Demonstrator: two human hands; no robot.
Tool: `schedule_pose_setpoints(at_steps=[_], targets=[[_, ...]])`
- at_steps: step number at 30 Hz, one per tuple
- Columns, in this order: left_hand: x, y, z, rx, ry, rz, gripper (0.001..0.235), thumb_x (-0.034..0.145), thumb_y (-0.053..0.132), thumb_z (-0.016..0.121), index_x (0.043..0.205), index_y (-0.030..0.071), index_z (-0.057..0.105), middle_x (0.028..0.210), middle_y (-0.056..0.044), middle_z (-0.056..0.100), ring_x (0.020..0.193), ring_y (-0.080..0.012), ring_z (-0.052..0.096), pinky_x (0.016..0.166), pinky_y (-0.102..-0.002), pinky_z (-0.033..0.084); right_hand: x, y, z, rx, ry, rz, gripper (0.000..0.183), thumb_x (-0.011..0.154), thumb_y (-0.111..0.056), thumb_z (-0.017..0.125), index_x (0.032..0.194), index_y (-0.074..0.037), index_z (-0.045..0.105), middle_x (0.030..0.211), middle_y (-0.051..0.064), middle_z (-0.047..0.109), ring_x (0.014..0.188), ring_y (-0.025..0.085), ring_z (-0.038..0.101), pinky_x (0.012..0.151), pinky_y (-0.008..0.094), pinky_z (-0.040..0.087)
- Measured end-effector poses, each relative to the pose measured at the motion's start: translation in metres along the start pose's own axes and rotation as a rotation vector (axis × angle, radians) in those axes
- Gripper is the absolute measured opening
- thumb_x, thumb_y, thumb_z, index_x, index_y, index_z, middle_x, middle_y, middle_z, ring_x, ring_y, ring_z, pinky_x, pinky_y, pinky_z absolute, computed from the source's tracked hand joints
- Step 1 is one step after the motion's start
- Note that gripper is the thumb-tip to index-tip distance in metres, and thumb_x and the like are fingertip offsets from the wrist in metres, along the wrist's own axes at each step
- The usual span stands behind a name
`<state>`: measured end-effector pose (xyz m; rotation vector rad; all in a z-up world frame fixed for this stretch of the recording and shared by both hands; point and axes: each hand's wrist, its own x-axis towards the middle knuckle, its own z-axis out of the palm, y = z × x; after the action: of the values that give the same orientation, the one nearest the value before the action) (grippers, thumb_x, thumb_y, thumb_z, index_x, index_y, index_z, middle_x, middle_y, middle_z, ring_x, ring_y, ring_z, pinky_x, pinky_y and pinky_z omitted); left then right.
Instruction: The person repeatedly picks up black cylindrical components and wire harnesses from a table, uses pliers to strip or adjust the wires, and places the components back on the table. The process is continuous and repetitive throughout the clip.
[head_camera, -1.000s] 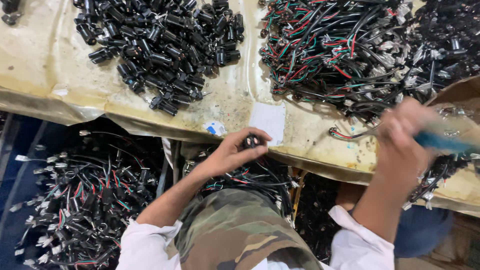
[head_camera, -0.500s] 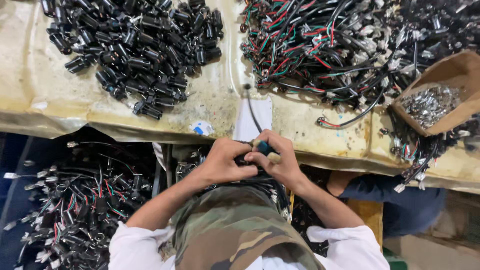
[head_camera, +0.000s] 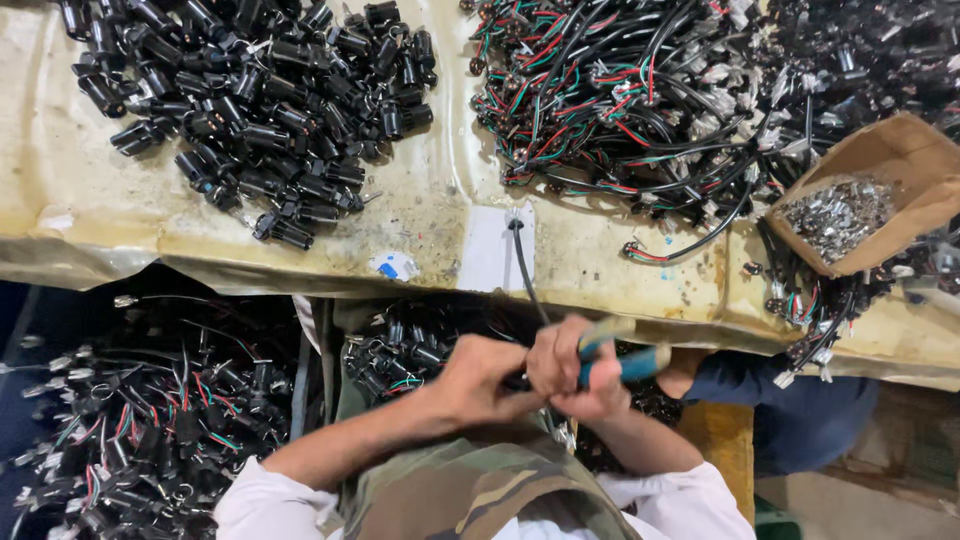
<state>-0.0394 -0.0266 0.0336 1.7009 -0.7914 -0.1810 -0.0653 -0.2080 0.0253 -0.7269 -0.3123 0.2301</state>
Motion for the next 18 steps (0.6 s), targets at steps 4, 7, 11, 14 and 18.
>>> schedule_pose_setpoints(at_steps=[4, 7, 11, 14, 18], targets=[[-0.003, 0.005, -0.064, -0.207, -0.39, 0.094, 0.016, 0.08, 0.021, 0.076, 0.082, 0.007, 0.068, 0.072, -0.011, 0.064, 0.065, -0.0317, 0.066, 0.06, -0.04, 0.049, 0.036, -0.047, -0.038, -0.13, 0.202, -0.098, 0.048, 0.099, -0.053, 0.069, 0.086, -0.011, 0.049, 0.062, -0.002, 0.041, 0.05, 0.012, 0.039, 0.049, 0.029, 0.032], [-0.019, -0.017, -0.085, -0.134, -0.463, 0.054, 0.021, 0.081, 0.022, 0.076, 0.096, 0.007, 0.073, 0.081, -0.01, 0.068, 0.076, -0.03, 0.068, 0.068, -0.04, 0.051, 0.108, -0.082, -0.088, -1.008, 0.453, -0.436, 0.026, 0.109, -0.02, 0.072, 0.091, -0.007, 0.058, 0.075, 0.004, 0.062, 0.063, 0.012, 0.057, 0.06, 0.029, 0.049], [-0.034, -0.053, -0.053, 0.683, -0.682, 0.078, 0.06, 0.057, 0.022, 0.08, 0.112, 0.001, 0.069, 0.105, -0.017, 0.064, 0.095, -0.0369, 0.06, 0.079, -0.046, 0.051, 0.157, -0.086, -0.151, -1.695, 0.642, -0.284, 0.024, 0.094, -0.022, 0.082, 0.105, -0.004, 0.07, 0.089, 0.007, 0.074, 0.069, 0.018, 0.072, 0.06, 0.029, 0.055], [-0.03, -0.069, -0.055, 0.42, -0.851, -0.073, 0.063, 0.075, 0.026, 0.078, 0.132, 0.005, 0.061, 0.115, -0.018, 0.059, 0.103, -0.039, 0.056, 0.082, -0.047, 0.05, 0.153, -0.091, -0.172, -1.898, 0.44, -0.453, 0.022, 0.099, -0.018, 0.083, 0.108, -0.002, 0.071, 0.091, 0.01, 0.073, 0.078, 0.023, 0.074, 0.069, 0.032, 0.054], [-0.017, -0.077, -0.071, 0.482, -0.804, 0.011, 0.058, 0.08, 0.031, 0.075, 0.129, 0.002, 0.061, 0.108, -0.017, 0.062, 0.1, -0.0384, 0.059, 0.083, -0.049, 0.051, 0.122, -0.091, -0.172, -1.645, 0.507, -0.222, 0.021, 0.097, -0.019, 0.079, 0.105, -0.002, 0.071, 0.084, 0.003, 0.074, 0.064, 0.01, 0.069, 0.058, 0.027, 0.053]])
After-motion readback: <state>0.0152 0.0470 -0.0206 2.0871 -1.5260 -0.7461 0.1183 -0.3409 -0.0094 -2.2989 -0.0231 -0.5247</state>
